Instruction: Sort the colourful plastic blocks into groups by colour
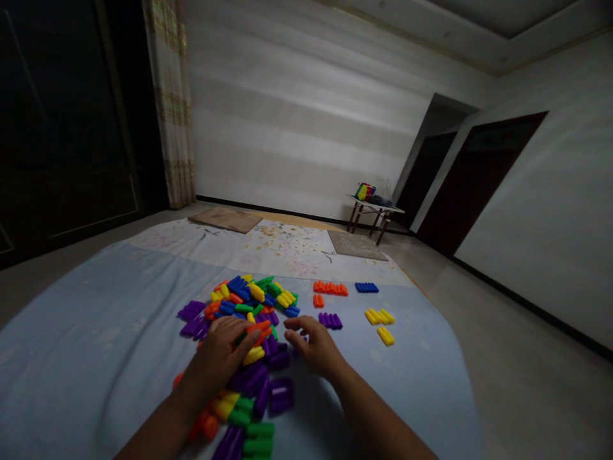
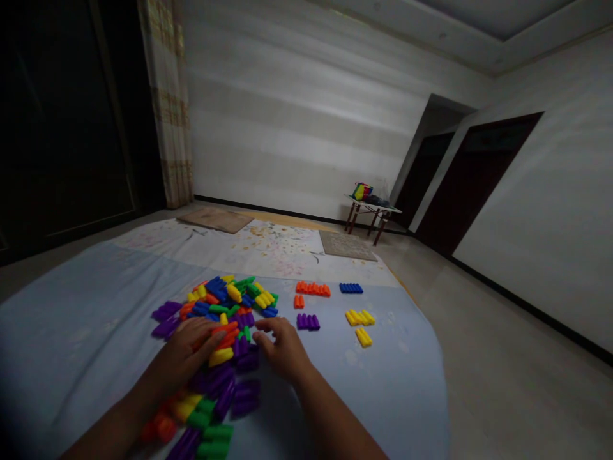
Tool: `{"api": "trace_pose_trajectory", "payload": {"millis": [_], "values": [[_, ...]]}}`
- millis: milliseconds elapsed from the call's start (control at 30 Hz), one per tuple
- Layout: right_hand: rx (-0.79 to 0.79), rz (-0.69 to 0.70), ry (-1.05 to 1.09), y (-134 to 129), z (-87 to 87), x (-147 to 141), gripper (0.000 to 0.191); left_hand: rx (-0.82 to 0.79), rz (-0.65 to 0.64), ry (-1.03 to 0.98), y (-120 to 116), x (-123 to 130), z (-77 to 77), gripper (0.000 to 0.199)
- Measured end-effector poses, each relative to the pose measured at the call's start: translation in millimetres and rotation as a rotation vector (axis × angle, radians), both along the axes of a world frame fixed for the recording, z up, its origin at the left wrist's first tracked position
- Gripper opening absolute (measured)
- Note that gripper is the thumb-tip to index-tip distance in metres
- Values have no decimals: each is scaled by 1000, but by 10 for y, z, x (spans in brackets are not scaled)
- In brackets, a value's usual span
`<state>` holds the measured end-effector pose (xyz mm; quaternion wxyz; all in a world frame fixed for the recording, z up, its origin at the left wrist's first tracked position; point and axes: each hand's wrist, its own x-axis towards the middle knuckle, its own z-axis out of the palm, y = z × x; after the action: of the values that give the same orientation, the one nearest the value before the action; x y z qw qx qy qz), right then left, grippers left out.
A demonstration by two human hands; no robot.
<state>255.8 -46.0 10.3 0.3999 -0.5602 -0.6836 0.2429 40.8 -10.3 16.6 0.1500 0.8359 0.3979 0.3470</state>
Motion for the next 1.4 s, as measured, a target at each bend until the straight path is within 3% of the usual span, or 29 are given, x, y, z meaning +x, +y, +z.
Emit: {"api": "trace_pose_trajectory", "payload": {"millis": [200,367,600,767,900,1033,1167,1267,1400], "values": [[-50,84,239,-11,120,-302,15,119,-59,54,-31,42,4,31],[-121,135,435,-17,72,-96,18,164,-18,71,9,0,-36,33],[-230,27,67,-143,-76,612,25,214,-5,18,75,-69,-84,36],[-138,-116,-206,-212,-218,774,28,171,29,38,77,-60,-119,36],[-108,-190,-237,-260,-245,786,35,166,39,34,91,-48,-140,38],[-114,-179,-270,-327,-249,750,47,182,22,65,129,-44,-176,37],[-119,-126,-288,-332,-267,732,36,246,15,146,185,-55,-253,32],[-64,-125,-232,-225,-221,832,34,276,11,189,218,-72,-303,30],[30,-244,-240,95,-72,1079,35,287,19,203,236,-84,-322,32]]}}
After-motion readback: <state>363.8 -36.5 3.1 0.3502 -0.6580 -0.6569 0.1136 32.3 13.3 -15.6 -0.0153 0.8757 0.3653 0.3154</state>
